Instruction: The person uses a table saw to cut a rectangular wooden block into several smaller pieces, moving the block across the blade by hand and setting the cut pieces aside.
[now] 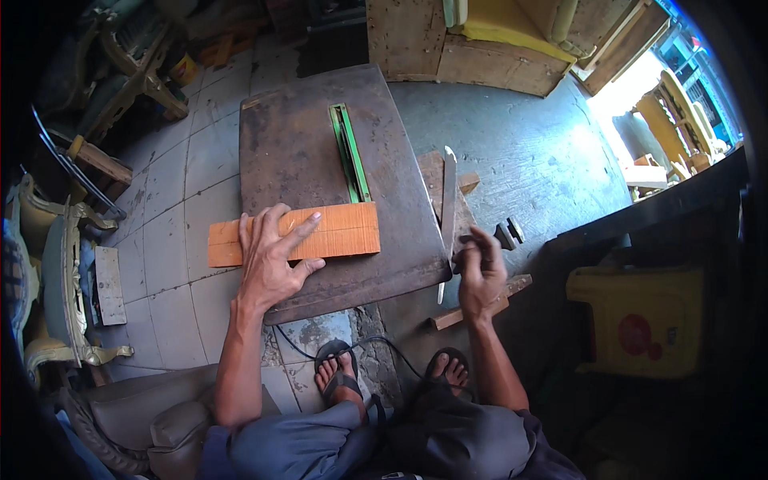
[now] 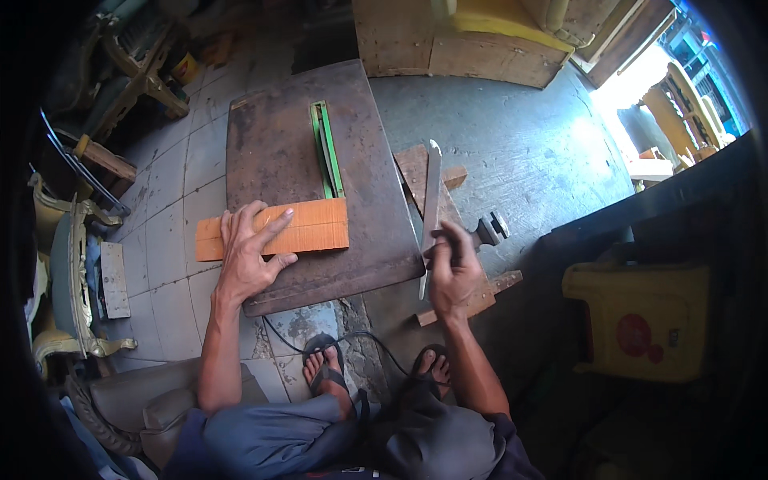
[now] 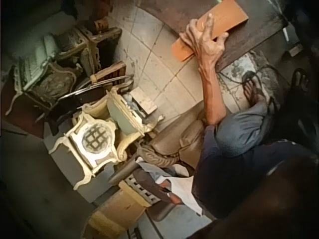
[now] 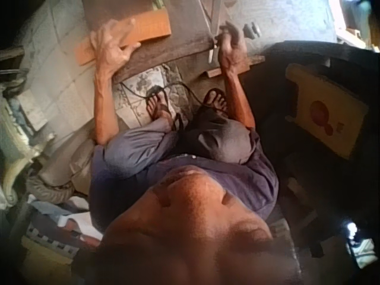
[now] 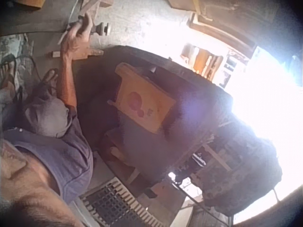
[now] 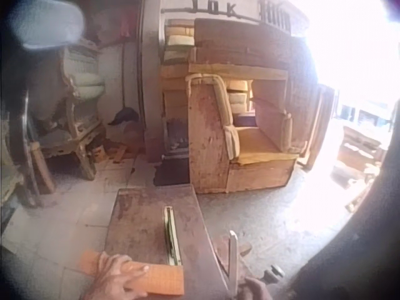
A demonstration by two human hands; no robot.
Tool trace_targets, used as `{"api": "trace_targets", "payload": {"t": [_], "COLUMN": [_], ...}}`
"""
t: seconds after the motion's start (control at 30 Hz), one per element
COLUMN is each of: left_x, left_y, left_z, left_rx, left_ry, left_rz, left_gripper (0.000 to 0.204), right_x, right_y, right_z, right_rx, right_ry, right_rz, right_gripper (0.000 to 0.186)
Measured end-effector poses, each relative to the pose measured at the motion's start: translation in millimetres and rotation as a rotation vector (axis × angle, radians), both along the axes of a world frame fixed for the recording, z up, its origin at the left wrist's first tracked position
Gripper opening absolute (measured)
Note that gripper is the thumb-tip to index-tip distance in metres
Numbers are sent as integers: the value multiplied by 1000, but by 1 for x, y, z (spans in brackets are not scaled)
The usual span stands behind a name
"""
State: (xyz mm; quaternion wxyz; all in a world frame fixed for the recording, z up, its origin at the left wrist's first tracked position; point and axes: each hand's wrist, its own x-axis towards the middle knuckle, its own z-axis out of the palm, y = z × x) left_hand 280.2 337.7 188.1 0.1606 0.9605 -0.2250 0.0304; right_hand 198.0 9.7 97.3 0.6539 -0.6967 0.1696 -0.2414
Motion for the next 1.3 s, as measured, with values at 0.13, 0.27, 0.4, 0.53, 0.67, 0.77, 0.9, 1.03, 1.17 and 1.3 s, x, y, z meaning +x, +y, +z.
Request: {"api": "trace_targets", "payload": {"t": [0.13, 0.27, 0.4, 0.53, 0.67, 0.77, 0.9, 1.03, 1.17, 1.3], "left_x": [-25, -34, -46, -58, -61, -64, -70, -71, -72, -72], "left_y": [0, -5, -1, -7, -8, -18, -39, -50, -50, -52], "left_z": [-1, -1, 3, -2, 1, 1, -2, -6, -8, -11], "left_rx": [-5, -23, -60, -52, -52, -64, -81, -55, -44, -34], "left_ry": [36, 27, 62, 30, 31, 51, 29, 25, 22, -32], "left_rz": [-25, -43, -26, -14, 1, -6, -75, -102, -104, -113], "left_gripper": [81, 82, 85, 89, 86, 86, 90, 92, 92, 90], "right_x": [-28, -35, -22, -26, -42, -63, -61, -30, -17, -9], "right_y": [-39, -17, -4, -19, -58, -71, -45, -26, -16, -7], "right_z": [-38, -85, -85, -100, -64, -36, 24, 87, 78, 43], "right_rx": [-418, -686, -714, -815, -541, 52, 246, 422, 658, 880], "right_ry": [392, 539, 613, 471, 702, 436, -39, -63, -24, -12], "right_rz": [-33, 103, 206, 67, 115, 132, 111, 139, 138, 40], "right_gripper": [24, 70, 78, 55, 32, 28, 26, 25, 29, 30]}}
